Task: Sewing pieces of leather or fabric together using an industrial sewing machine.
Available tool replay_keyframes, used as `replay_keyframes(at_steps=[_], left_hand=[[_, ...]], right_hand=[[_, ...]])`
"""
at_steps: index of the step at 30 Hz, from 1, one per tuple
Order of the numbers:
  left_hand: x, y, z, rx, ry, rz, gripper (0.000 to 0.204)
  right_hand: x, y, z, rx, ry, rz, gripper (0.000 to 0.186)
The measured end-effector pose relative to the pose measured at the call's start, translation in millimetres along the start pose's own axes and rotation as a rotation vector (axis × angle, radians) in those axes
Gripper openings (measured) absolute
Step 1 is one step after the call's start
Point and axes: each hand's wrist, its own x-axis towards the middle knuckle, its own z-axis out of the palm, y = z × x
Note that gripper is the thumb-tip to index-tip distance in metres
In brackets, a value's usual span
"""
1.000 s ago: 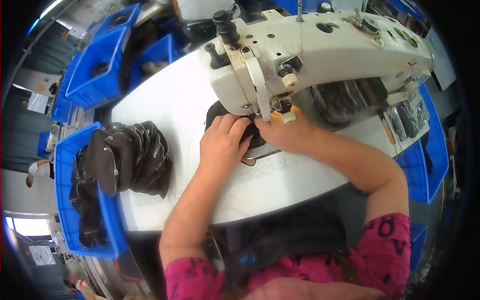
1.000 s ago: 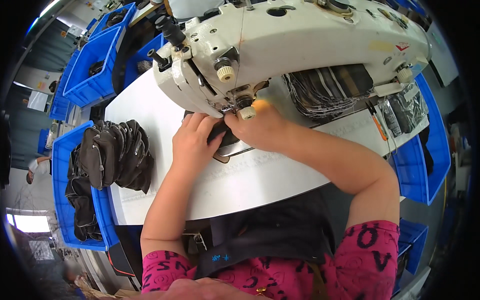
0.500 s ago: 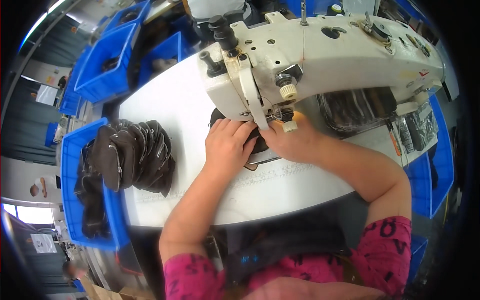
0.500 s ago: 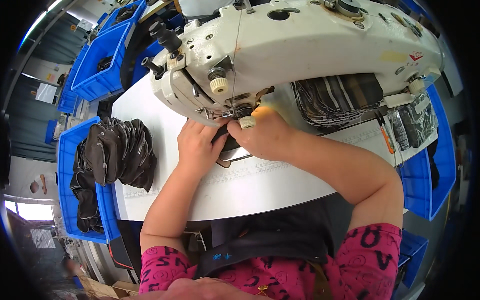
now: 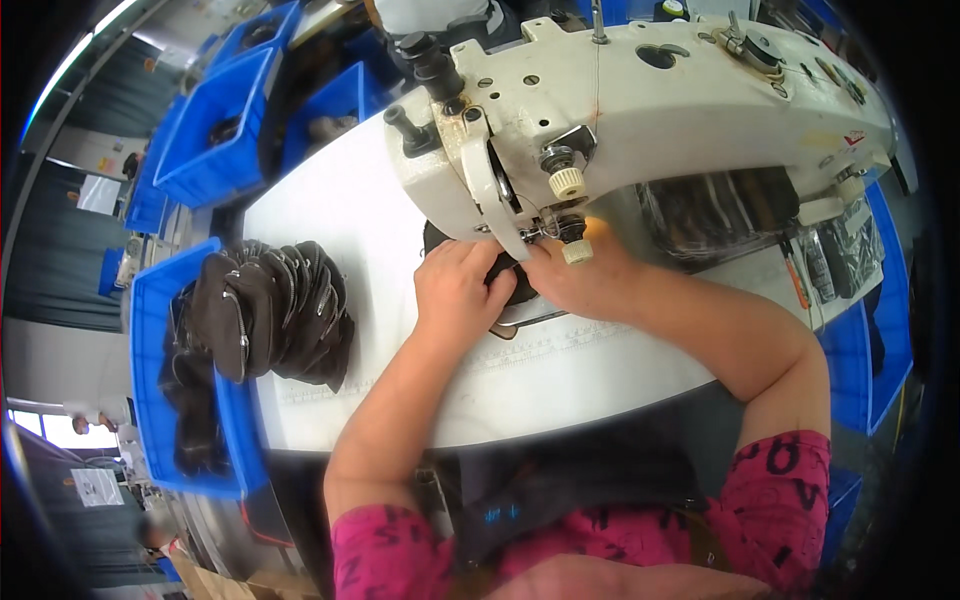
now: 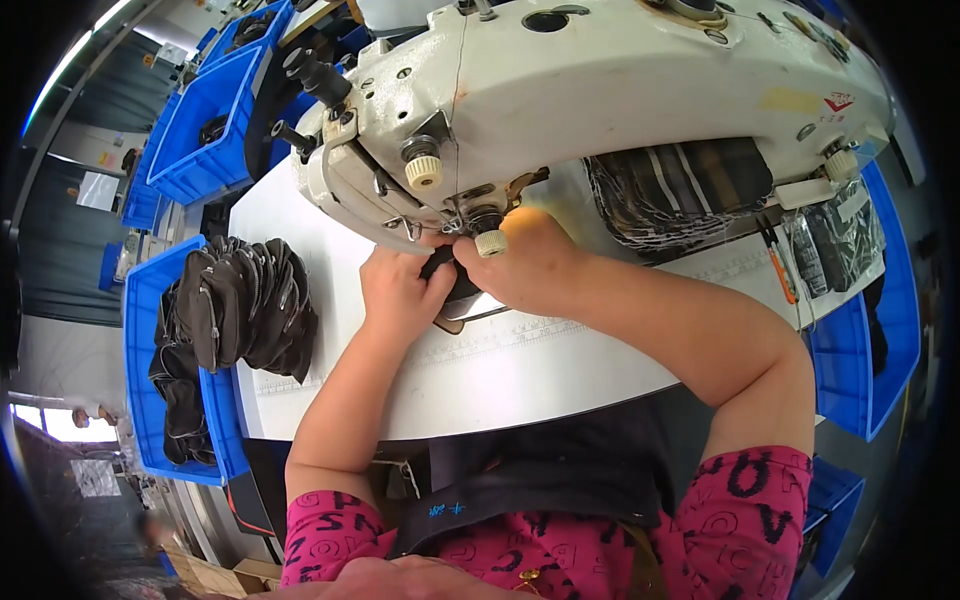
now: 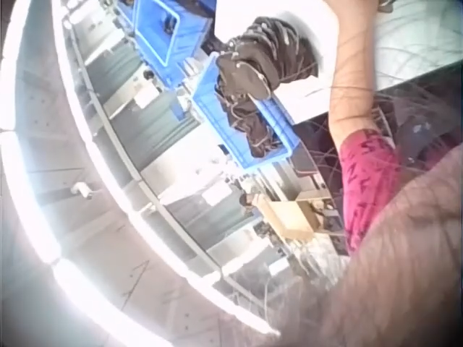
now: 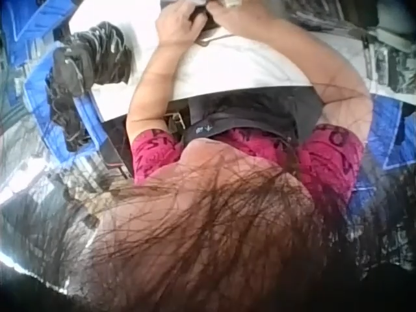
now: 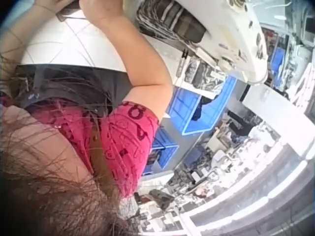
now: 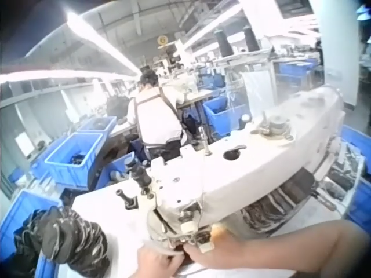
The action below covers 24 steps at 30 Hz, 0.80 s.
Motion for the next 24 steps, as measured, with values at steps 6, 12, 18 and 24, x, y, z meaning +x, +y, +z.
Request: replay_keyframes(at_steps=[6, 12, 18, 24], left_hand=[[0.7, 0.0, 2.3, -0.014, 0.018, 0.036, 0.026], [5.4, 5.2, -18.1, -0.237, -0.226, 0.003, 0.026], [11.8, -15.9, -28.2, -0.581, -0.483, -0.15, 0.021], [27.5, -25.6, -27.2, -0.423, -0.634, -0.175, 0.021]], right_hand=[[-1.8, 0.8, 0.0, -0.123, -0.101, -0.063, 0.036], [-1.3, -5.6, -4.5, -0.098, -0.231, 0.028, 0.057], [-3.7, 0.2, -4.0, -0.218, -0.145, -0.079, 0.06], [-1.9, 4.3, -10.2, -0.091, -0.29, -0.039, 0.039]])
